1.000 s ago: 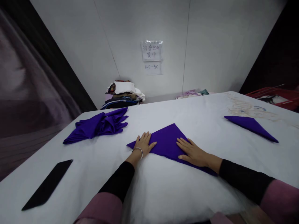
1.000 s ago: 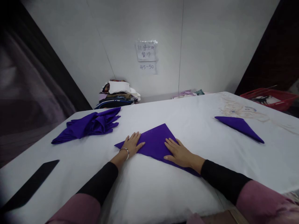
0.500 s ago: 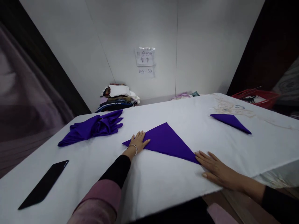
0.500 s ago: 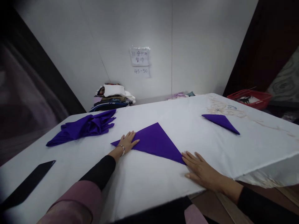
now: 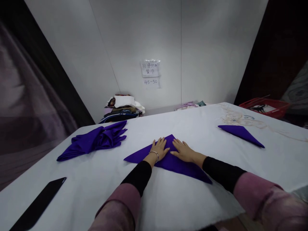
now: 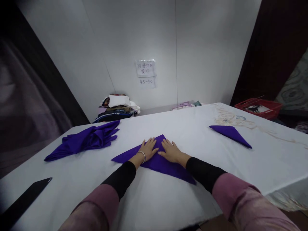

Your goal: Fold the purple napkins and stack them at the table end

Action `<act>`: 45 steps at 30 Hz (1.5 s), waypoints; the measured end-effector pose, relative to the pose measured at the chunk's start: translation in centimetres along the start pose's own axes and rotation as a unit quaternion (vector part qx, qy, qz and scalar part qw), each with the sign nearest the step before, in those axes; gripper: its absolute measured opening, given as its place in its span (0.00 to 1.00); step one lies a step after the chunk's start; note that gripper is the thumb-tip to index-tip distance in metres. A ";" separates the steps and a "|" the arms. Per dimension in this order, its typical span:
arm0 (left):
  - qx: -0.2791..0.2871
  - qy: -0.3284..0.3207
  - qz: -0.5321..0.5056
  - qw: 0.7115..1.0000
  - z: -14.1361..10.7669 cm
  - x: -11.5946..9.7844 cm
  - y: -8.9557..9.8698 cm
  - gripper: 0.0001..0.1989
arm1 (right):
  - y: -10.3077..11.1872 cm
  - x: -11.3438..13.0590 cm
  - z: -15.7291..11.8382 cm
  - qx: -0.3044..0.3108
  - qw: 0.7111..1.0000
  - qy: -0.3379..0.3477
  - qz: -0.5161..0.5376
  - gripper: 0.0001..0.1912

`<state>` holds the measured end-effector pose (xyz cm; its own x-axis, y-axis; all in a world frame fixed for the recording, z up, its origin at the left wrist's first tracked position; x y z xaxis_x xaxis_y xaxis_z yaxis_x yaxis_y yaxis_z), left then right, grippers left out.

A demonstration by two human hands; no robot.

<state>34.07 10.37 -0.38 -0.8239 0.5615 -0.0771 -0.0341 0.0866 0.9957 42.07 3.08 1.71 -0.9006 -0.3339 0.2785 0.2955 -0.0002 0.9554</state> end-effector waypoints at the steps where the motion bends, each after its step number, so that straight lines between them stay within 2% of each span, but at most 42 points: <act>1: 0.004 0.005 -0.001 1.000 0.4 0.0 -0.3 0.33 | -0.4 -0.5 1.0 0.000 1.000 -0.001 -0.006 0.36; 5: 0.014 0.017 -0.009 1.000 1.2 0.6 -1.2 0.34 | -1.7 -1.6 2.5 0.001 1.000 0.009 -0.019 0.36; 9: 0.017 0.020 -0.017 1.000 1.1 0.8 -1.2 0.35 | -2.3 -1.6 0.7 0.000 1.000 0.020 -0.013 0.38; 12: 0.016 0.021 -0.022 0.999 1.0 0.7 -1.1 0.35 | -2.5 -1.0 -2.3 0.004 1.000 0.030 -0.001 0.39; 21: 0.021 0.018 -0.034 0.999 1.1 0.8 -1.3 0.35 | -2.9 2.3 -14.3 0.030 0.996 0.077 0.018 0.35; 25: 0.018 0.010 -0.043 0.999 1.1 0.7 -0.9 0.36 | -3.2 2.9 -17.8 0.054 0.996 0.066 0.013 0.33; 28: 0.014 0.019 -0.050 0.998 0.6 1.5 -0.7 0.38 | -3.0 3.2 -19.3 0.062 0.997 0.051 0.017 0.33; 32: 0.001 0.051 -0.040 0.998 -1.2 4.7 -0.5 0.39 | -2.7 3.5 -20.0 0.069 0.997 0.040 0.025 0.33; 36: 0.003 0.104 -0.016 0.994 -3.6 9.6 -0.7 0.39 | -2.4 3.5 -19.7 0.059 0.997 0.043 0.031 0.32; 41: -0.001 0.194 -0.002 0.981 -5.6 15.7 -0.5 0.36 | -2.6 3.0 -19.6 0.061 0.996 0.048 0.041 0.32; 45: -0.011 0.269 -0.015 0.963 -6.8 19.4 -0.1 0.31 | -2.7 2.9 -19.7 0.061 0.996 0.042 0.051 0.31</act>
<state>14.20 15.64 -1.66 -0.9960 0.0507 -0.0741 -0.0701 0.0756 0.9947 44.91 -16.48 -1.97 -0.8358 -0.4045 0.3712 0.3390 0.1515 0.9285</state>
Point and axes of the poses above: each hand's wrist, its own z-axis towards the middle knuckle, its own y-axis out of the back of the hand, x = y × z, the point moved 10 cm from there along z, towards the middle knuckle, and after that the axes turned 12 degrees about y, right-handed, at the moved point
